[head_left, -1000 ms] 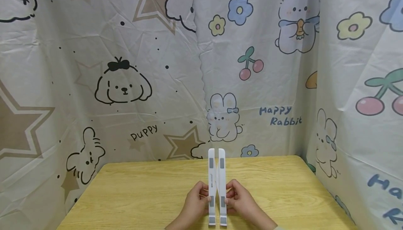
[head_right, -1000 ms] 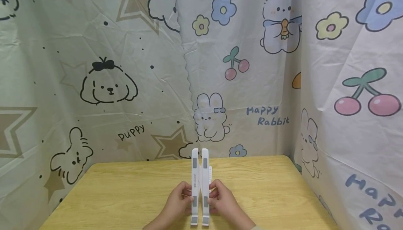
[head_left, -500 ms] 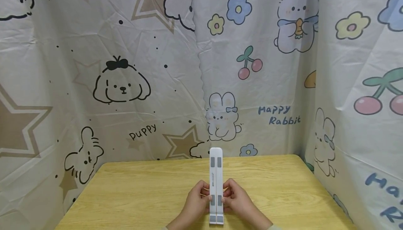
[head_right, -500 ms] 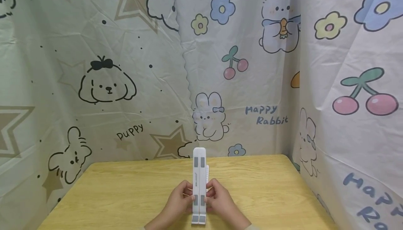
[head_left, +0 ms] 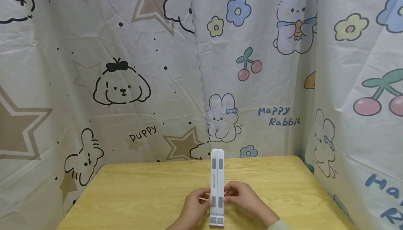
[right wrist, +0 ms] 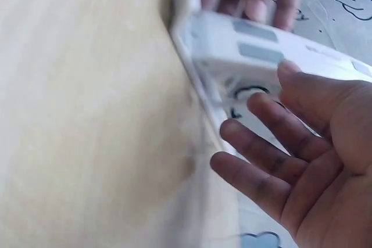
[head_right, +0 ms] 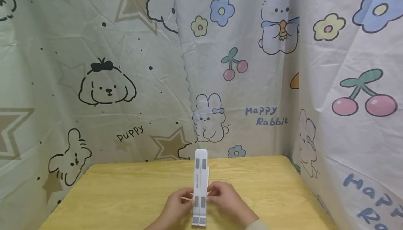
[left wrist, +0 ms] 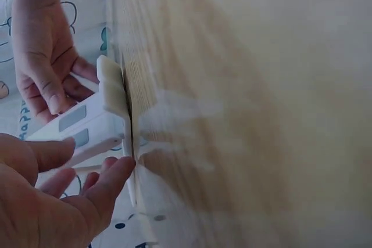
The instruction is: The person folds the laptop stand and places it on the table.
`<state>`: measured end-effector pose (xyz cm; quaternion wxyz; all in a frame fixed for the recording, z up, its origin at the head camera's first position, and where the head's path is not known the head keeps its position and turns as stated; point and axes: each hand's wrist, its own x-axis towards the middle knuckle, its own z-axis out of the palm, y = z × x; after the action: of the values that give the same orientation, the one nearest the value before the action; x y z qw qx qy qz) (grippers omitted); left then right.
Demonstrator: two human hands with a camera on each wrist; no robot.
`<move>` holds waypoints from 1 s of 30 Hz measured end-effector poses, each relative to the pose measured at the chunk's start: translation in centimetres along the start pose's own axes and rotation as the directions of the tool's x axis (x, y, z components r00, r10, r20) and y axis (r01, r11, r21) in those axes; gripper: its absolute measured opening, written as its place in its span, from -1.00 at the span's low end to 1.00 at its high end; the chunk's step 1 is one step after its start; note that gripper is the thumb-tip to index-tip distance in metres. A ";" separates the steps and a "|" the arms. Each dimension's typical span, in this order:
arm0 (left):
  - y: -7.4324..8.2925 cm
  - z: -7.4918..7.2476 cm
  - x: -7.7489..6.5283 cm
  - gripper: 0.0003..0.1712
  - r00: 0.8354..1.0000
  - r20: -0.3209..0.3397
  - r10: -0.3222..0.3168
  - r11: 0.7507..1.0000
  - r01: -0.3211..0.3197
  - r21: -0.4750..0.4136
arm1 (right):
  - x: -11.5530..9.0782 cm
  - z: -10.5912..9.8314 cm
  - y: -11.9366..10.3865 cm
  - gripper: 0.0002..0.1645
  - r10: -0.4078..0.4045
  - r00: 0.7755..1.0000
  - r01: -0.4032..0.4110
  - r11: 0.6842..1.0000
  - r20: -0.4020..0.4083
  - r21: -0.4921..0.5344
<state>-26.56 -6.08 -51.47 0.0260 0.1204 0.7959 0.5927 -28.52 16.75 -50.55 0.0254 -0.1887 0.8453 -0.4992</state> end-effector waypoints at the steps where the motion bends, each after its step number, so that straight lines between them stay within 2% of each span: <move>1: -0.1 -0.1 -0.2 -0.54 1.000 0.018 -0.009 1.000 0.009 0.013 | 0.2 -0.7 -0.1 -0.73 -0.013 1.000 0.014 0.999 0.011 -0.040; 5: -0.2 -0.3 -1.1 -0.30 0.994 0.096 -0.058 0.998 0.056 0.025 | 1.6 -3.9 -1.4 -0.66 -0.028 1.000 0.028 0.993 0.003 -0.114; 7: -0.2 -0.2 -1.5 -0.23 0.987 0.131 -0.093 0.996 0.092 0.011 | 2.4 -5.4 -2.4 -0.63 -0.025 1.000 0.023 0.993 -0.017 -0.114; 10: -0.2 -0.1 -2.0 -0.15 0.982 0.154 -0.108 0.994 0.107 0.010 | 3.8 -7.3 -3.8 -0.59 -0.045 0.999 0.043 0.995 -0.021 -0.092; 14: -0.3 0.4 -2.3 -0.12 0.985 0.160 -0.063 0.997 0.054 0.061 | 5.6 -8.9 -5.1 -0.49 -0.135 0.989 0.139 0.988 0.053 -0.072; 18: -0.2 0.9 -2.2 -0.19 0.987 0.156 -0.036 0.993 0.018 0.118 | 7.2 -9.6 -5.9 -0.40 -0.223 0.963 0.238 0.967 0.148 -0.088; 22: -0.1 1.4 -2.1 -0.26 0.990 0.132 -0.043 0.986 0.020 0.168 | 8.0 -9.7 -6.4 -0.35 -0.237 0.947 0.262 0.960 0.217 -0.097; 27: 0.2 1.5 -2.0 -0.26 0.992 0.109 -0.068 0.979 0.045 0.199 | 8.4 -9.4 -6.7 -0.36 -0.206 0.952 0.241 0.960 0.229 -0.141; 30: -0.1 1.2 -2.1 -0.16 0.993 0.115 -0.027 0.984 0.006 0.181 | 8.5 -9.3 -6.8 -0.42 -0.197 0.959 0.233 0.957 0.204 -0.173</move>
<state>-24.37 -5.44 -52.17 0.0666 0.1501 0.8443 0.5100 -36.60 18.63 -38.91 0.0307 -0.3269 0.8584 -0.3941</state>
